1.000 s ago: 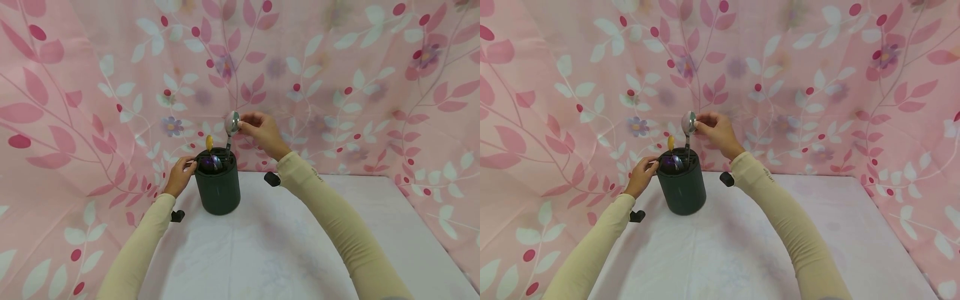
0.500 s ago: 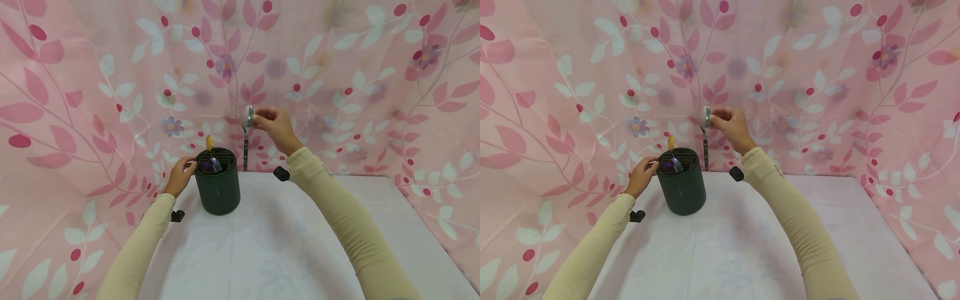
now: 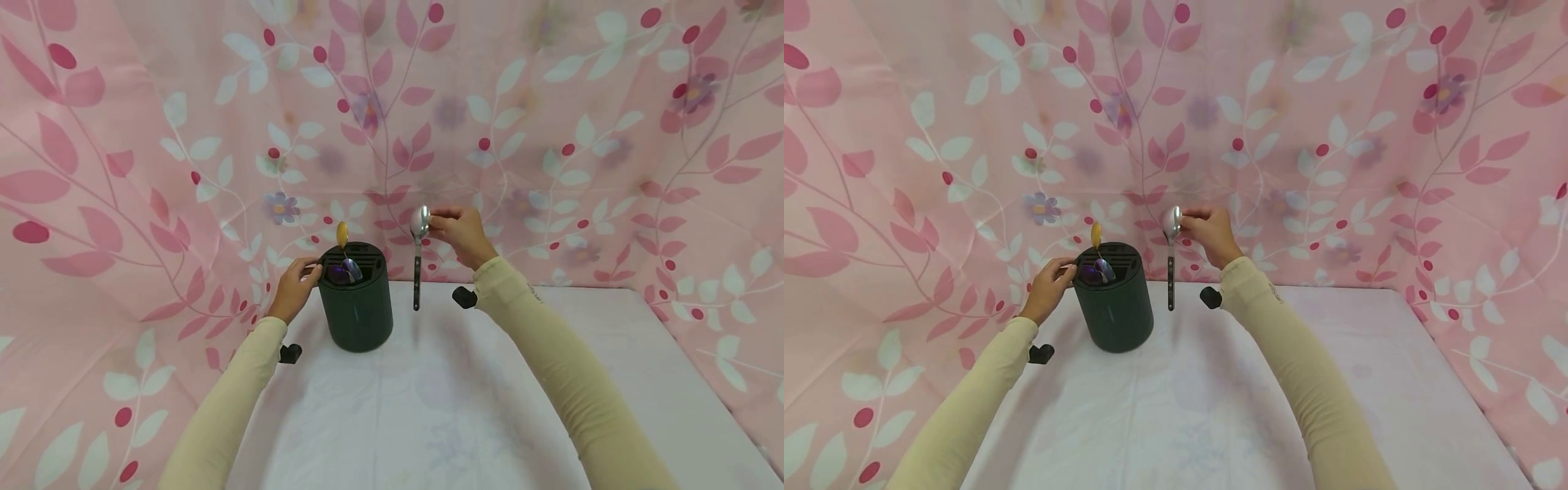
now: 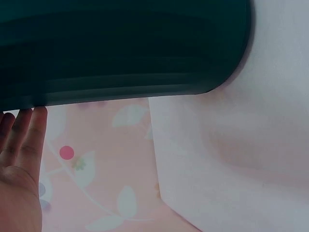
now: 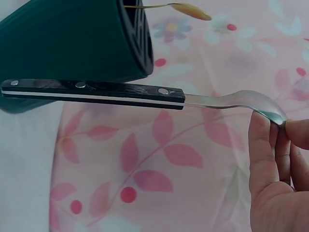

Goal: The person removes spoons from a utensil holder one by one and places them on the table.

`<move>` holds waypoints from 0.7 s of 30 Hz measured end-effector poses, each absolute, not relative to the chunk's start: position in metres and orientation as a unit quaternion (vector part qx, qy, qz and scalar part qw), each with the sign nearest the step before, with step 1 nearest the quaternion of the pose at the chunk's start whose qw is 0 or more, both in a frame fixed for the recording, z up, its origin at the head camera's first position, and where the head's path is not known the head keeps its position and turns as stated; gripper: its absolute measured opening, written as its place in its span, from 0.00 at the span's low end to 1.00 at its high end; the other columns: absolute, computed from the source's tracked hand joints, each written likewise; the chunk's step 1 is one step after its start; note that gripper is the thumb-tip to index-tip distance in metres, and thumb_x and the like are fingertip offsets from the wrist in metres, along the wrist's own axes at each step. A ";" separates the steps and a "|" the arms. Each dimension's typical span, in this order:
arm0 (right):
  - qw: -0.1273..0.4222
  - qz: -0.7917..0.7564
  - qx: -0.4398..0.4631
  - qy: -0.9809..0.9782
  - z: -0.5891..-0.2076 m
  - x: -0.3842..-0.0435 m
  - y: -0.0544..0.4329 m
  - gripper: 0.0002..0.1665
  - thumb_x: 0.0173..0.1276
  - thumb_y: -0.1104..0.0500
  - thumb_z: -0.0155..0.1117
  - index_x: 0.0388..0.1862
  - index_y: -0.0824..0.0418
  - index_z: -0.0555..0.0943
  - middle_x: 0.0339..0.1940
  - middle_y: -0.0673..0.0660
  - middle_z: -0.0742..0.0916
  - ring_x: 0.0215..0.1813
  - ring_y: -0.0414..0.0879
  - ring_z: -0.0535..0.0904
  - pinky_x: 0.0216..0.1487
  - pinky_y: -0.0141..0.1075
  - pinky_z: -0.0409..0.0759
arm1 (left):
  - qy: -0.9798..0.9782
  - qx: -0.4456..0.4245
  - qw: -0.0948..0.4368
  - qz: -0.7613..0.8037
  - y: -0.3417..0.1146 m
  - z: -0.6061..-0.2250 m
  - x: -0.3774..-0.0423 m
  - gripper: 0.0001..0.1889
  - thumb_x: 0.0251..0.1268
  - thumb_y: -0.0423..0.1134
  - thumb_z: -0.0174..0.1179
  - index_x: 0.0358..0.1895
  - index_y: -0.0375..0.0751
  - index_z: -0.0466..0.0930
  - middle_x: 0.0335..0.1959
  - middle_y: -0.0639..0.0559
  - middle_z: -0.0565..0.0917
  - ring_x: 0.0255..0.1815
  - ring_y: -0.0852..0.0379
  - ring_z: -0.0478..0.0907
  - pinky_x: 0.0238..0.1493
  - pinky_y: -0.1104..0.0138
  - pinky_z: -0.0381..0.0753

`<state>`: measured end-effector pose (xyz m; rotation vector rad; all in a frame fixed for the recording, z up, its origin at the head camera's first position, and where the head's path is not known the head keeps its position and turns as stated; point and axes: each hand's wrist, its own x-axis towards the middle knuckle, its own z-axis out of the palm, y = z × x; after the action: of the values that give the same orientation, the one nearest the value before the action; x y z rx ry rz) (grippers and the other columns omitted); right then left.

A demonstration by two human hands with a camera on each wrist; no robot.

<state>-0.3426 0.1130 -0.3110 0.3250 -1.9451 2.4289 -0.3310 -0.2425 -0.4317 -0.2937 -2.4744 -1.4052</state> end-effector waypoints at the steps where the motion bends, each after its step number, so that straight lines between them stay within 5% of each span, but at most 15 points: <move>1: 0.003 0.779 0.098 -0.619 -0.314 -0.343 0.113 0.16 0.66 0.71 0.63 0.50 0.80 0.77 0.46 0.68 0.83 0.40 0.55 0.84 0.55 0.47 0.79 | -0.857 -0.102 0.140 -0.486 -0.243 -0.432 -0.331 0.24 0.73 0.55 0.52 0.62 0.41 0.73 0.59 0.48 0.74 0.59 0.50 0.75 0.54 0.56 0.80; 21: -0.071 0.797 -0.020 -0.599 -0.390 -0.355 0.121 0.23 0.67 0.72 0.59 0.59 0.81 0.72 0.52 0.70 0.80 0.46 0.52 0.84 0.52 0.40 0.81 | -0.857 -0.099 0.139 -0.486 -0.244 -0.434 -0.331 0.28 0.72 0.58 0.51 0.62 0.41 0.73 0.59 0.47 0.74 0.60 0.49 0.75 0.55 0.55 0.79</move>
<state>-0.3550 0.1208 -0.3902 -0.0663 -1.9719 2.6245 -0.3314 -0.2443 -0.4341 -0.2858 -2.4780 -1.4060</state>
